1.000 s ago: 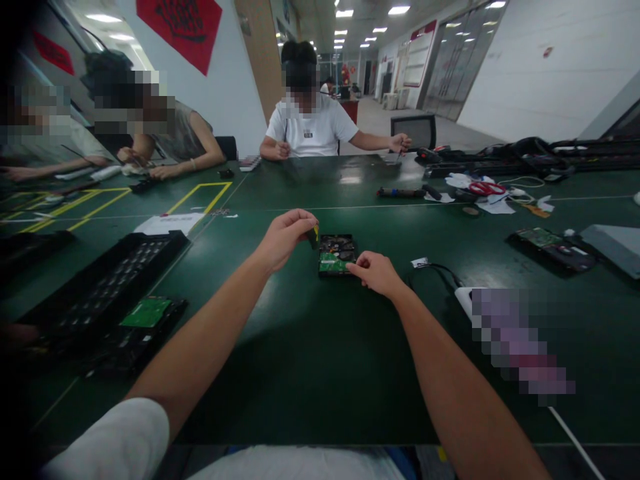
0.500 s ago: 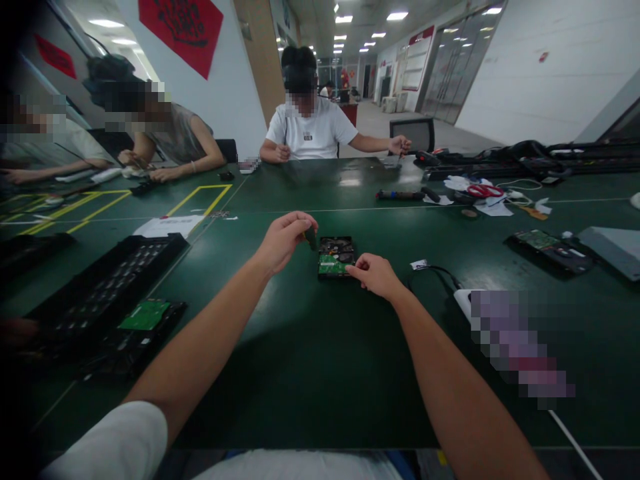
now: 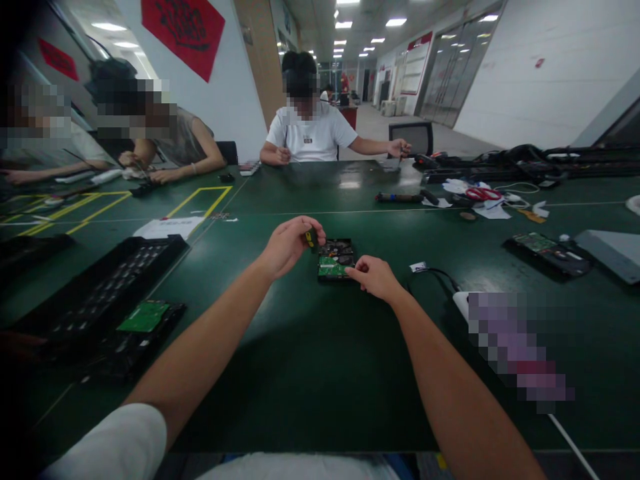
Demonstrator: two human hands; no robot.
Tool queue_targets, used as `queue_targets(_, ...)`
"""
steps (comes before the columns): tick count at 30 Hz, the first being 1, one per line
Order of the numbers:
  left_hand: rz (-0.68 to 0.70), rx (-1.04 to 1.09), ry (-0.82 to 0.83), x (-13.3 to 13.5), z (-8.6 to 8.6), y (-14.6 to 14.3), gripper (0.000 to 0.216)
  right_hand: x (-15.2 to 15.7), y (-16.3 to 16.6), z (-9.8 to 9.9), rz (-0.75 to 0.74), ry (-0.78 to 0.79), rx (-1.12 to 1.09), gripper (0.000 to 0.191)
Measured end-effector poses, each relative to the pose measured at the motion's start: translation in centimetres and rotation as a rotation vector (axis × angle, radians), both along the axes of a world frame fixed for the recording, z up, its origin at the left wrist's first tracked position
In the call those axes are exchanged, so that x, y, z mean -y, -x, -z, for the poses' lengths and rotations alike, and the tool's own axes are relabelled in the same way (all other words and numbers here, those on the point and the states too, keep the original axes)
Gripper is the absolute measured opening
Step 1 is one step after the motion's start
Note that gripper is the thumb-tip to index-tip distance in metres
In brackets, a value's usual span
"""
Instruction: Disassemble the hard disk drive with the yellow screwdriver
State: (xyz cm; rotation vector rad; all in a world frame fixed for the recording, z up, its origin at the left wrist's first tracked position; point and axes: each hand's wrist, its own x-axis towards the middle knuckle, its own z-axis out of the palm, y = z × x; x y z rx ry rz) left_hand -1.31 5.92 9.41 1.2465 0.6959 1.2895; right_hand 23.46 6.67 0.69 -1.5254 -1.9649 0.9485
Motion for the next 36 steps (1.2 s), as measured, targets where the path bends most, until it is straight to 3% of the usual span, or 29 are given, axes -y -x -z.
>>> queue_targets(6, -0.262, -0.364, -0.258, -0.3, -0.2, 0.6, 0.021, 0.1, 0.1, -0.4, 0.011, -0.001, 0.024, 0.038)
queue_targets(8, -0.289, -0.436, -0.311, -0.2, -0.6, 0.7, 0.02, 0.2, 0.2, -0.6, 0.011, -0.008, 0.023, 0.037)
queue_targets(12, -0.217, -0.427, -0.294, 0.3, -1.0, 0.6, 0.019, 0.4, 0.2, -0.9, 0.01, 0.004, 0.014, 0.033)
queue_targets(17, -0.042, -0.182, -0.13, 0.0, -0.5, 0.5, 0.023, 0.3, 0.1, -0.8, 0.01, 0.024, -0.007, 0.032)
queue_targets(24, -0.089, -0.217, -0.176, -0.4, 0.0, 0.6, 0.028, 0.4, 0.0, -0.7, 0.026, 0.047, -0.09, 0.033)
queue_targets(27, -0.098, -0.246, -0.195, -0.2, -0.1, 0.5, 0.031, 0.0, -0.6, -0.9, 0.206, -0.111, -0.108, 0.037)
queue_targets(29, -0.105, -0.263, -0.215, -0.1, -0.1, 0.3, 0.032, -0.5, -1.4, -0.9, 0.348, -0.263, -0.054, 0.038)
queue_targets(31, -0.108, -0.279, -0.235, 0.0, -0.1, 0.2, 0.032, -1.0, -2.1, -0.8, 0.387, -0.316, 0.038, 0.033)
queue_targets(34, -0.103, -0.306, -0.258, 0.2, -0.2, 0.0, 0.033, -1.3, -2.5, -0.5, 0.341, -0.264, 0.184, 0.017)
queue_targets(36, -0.1, -0.317, -0.267, 0.2, -0.2, 0.0, 0.033, -1.3, -2.4, -0.4, 0.265, -0.216, 0.283, 0.017)
